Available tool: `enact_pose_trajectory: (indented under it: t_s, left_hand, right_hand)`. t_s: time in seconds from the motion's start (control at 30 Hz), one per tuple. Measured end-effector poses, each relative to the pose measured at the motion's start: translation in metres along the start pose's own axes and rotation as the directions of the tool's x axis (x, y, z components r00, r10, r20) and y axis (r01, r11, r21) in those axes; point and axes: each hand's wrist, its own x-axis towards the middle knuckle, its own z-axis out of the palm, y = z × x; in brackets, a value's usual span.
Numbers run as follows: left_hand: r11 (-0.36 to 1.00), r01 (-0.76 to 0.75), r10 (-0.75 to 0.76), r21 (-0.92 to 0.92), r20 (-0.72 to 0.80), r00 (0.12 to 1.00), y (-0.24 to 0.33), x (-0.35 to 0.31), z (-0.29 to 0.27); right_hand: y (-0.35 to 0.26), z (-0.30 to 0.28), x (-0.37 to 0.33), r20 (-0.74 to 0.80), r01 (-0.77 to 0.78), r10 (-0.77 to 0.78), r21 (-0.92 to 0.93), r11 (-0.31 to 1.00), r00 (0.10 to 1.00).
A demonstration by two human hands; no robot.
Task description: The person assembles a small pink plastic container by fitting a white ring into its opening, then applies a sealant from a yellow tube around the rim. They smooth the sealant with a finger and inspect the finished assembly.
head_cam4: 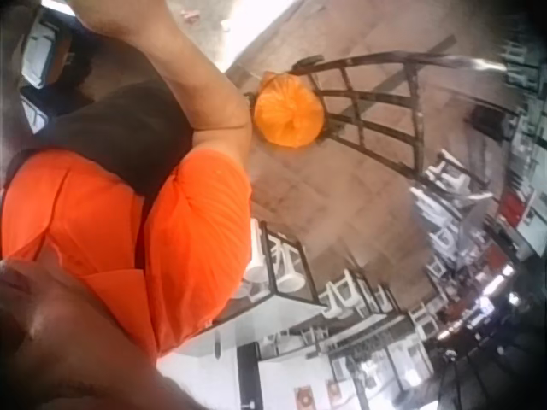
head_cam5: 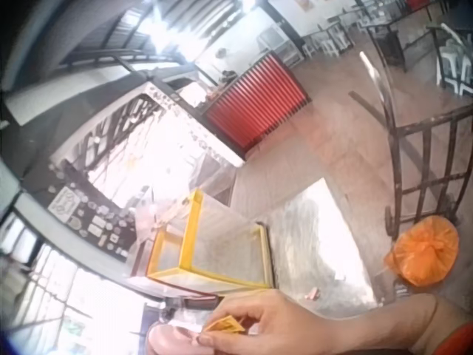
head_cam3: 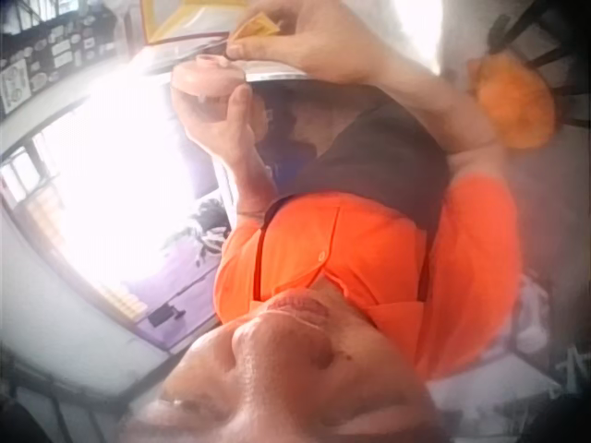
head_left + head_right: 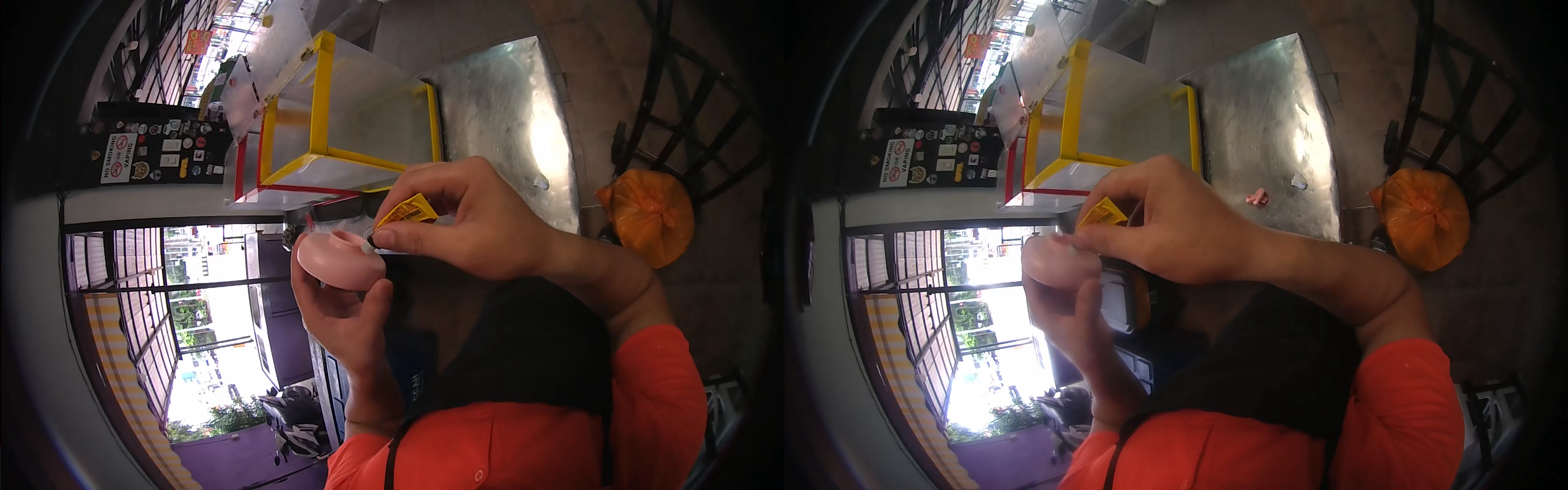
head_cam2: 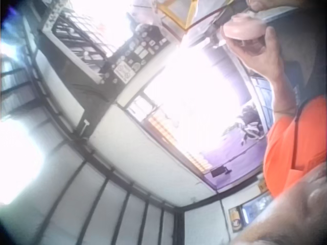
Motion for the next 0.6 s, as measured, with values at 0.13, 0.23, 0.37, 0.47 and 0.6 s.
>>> enact_pose_trajectory:
  t_s: [0.13, 0.23, 0.37, 0.47, 0.6]
  left_hand:
    - [0.999, 0.004, -0.004, 0.036, -0.019, 1.0, 0.002, -0.002, 0.0]
    - [0.998, 0.03, -0.03, 0.052, 0.007, 1.0, 0.005, -0.001, 0.001]
    - [0.997, 0.004, -0.003, 0.082, -0.013, 1.0, 0.011, 0.002, 0.012]
    - [0.998, 0.008, -0.002, 0.064, -0.102, 0.995, 0.016, 0.0, 0.023]
    - [0.997, 0.076, -0.072, 0.025, -0.12, 0.99, 0.02, 0.003, 0.028]
  right_hand:
    - [0.003, -0.005, -0.001, -0.003, 0.012, -0.012, -0.024, 1.0, 1.0]
    - [0.004, -0.008, -0.002, -0.001, 0.006, -0.006, 0.01, 1.0, 1.0]
    - [0.004, -0.013, -0.005, 0.008, 0.011, -0.011, 0.031, 0.999, 1.0]
    - [0.005, -0.016, -0.005, 0.006, 0.026, -0.027, 0.063, 0.998, 1.0]
    - [0.007, -0.018, -0.007, -0.002, 0.055, -0.055, 0.073, 0.996, 0.998]
